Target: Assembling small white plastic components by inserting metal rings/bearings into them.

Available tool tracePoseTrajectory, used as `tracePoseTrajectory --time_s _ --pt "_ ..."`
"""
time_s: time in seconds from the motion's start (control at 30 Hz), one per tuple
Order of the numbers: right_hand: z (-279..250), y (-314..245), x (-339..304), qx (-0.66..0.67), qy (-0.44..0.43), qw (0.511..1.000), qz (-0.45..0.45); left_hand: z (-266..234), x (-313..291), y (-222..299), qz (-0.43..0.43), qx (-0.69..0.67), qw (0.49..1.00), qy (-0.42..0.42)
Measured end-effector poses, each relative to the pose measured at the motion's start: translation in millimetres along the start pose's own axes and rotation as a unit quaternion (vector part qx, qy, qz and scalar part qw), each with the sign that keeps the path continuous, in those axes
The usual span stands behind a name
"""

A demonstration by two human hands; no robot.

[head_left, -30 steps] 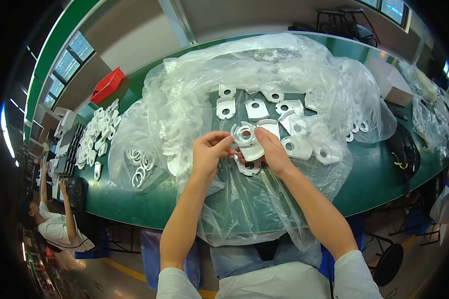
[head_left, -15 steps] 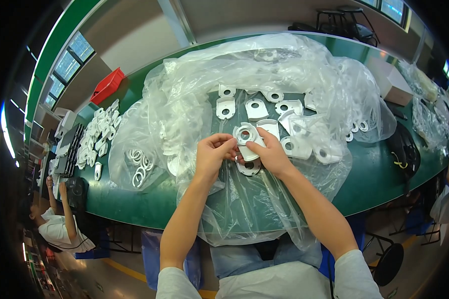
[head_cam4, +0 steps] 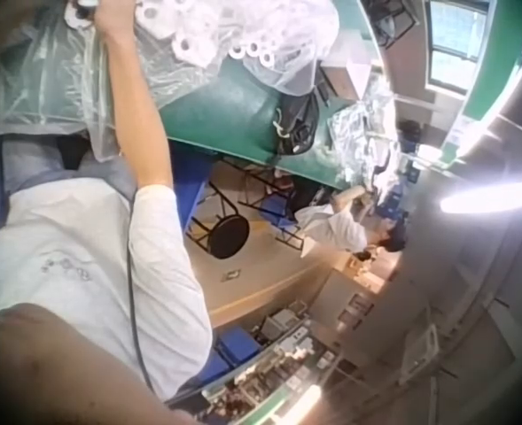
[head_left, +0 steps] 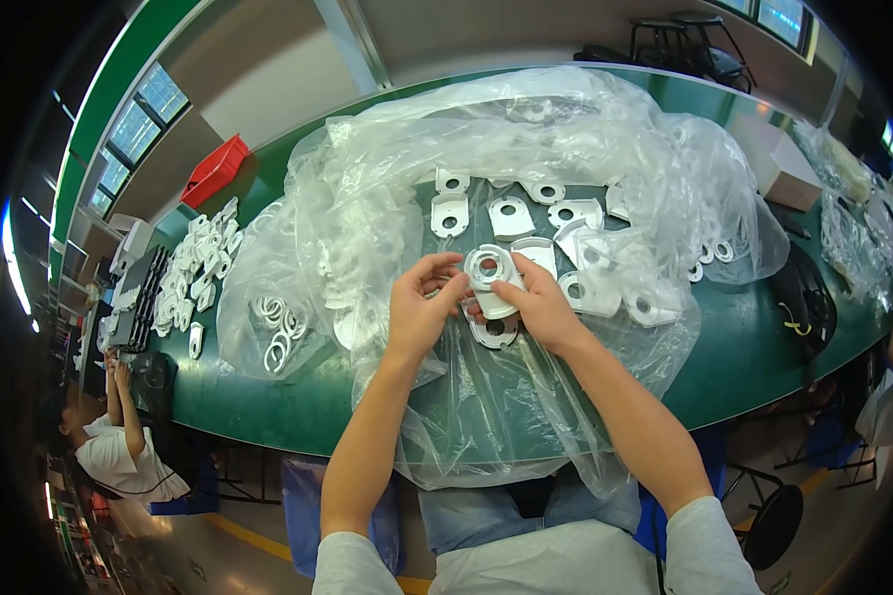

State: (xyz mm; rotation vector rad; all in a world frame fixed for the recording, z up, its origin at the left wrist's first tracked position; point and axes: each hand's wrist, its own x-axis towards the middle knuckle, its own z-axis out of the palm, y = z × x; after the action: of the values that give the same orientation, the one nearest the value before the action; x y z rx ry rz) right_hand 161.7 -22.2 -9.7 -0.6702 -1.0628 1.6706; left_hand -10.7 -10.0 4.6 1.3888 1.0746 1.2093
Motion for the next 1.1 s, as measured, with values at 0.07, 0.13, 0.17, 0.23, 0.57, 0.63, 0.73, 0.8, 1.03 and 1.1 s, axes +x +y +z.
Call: tracePoseTrajectory --time_s 0.07,0.13,0.17,0.23,0.57,0.63,0.73,0.8,1.03,1.1 --pt "-1.8 0.5 0.3 -0.017 0.002 1.0 0.001 0.5 0.5 -1.0 -0.004 0.0 1.0 -0.008" --pt "-0.8 0.8 -0.5 -0.053 -0.002 0.999 -0.009 0.7 -0.7 -0.2 0.006 0.016 1.0 -0.006" --pt "0.3 0.8 -0.7 -0.089 -0.007 0.996 -0.018 -0.2 -1.4 0.3 0.006 0.017 1.0 -0.006" --pt "1.7 0.2 -0.4 -0.076 -0.003 0.997 -0.016 -0.9 -2.0 0.7 0.052 0.064 0.996 0.016" --pt "1.0 2.4 -0.3 -0.064 0.006 0.997 -0.052 7.2 -6.5 13.4 0.169 0.136 0.976 0.025" --pt "0.8 -1.6 -2.3 -0.06 0.001 0.998 -0.036 8.0 -5.5 12.0 0.175 0.101 0.979 0.022" --pt "-3.2 -2.7 -2.4 -0.065 -0.011 0.998 -0.012 10.2 -6.1 8.9 0.092 -0.012 0.996 0.005" --pt "-2.2 -3.1 -2.9 -0.073 -0.02 0.997 -0.004 4.1 -4.1 2.9 0.077 0.006 0.997 -0.01" --pt "6.3 -0.3 -4.6 -0.065 -0.017 0.997 -0.03 5.8 -1.8 5.2 0.036 -0.025 0.999 -0.025" --pt "5.6 -0.5 -4.7 -0.065 -0.012 0.997 -0.037 6.8 -3.5 6.3 0.028 -0.017 0.999 -0.021"
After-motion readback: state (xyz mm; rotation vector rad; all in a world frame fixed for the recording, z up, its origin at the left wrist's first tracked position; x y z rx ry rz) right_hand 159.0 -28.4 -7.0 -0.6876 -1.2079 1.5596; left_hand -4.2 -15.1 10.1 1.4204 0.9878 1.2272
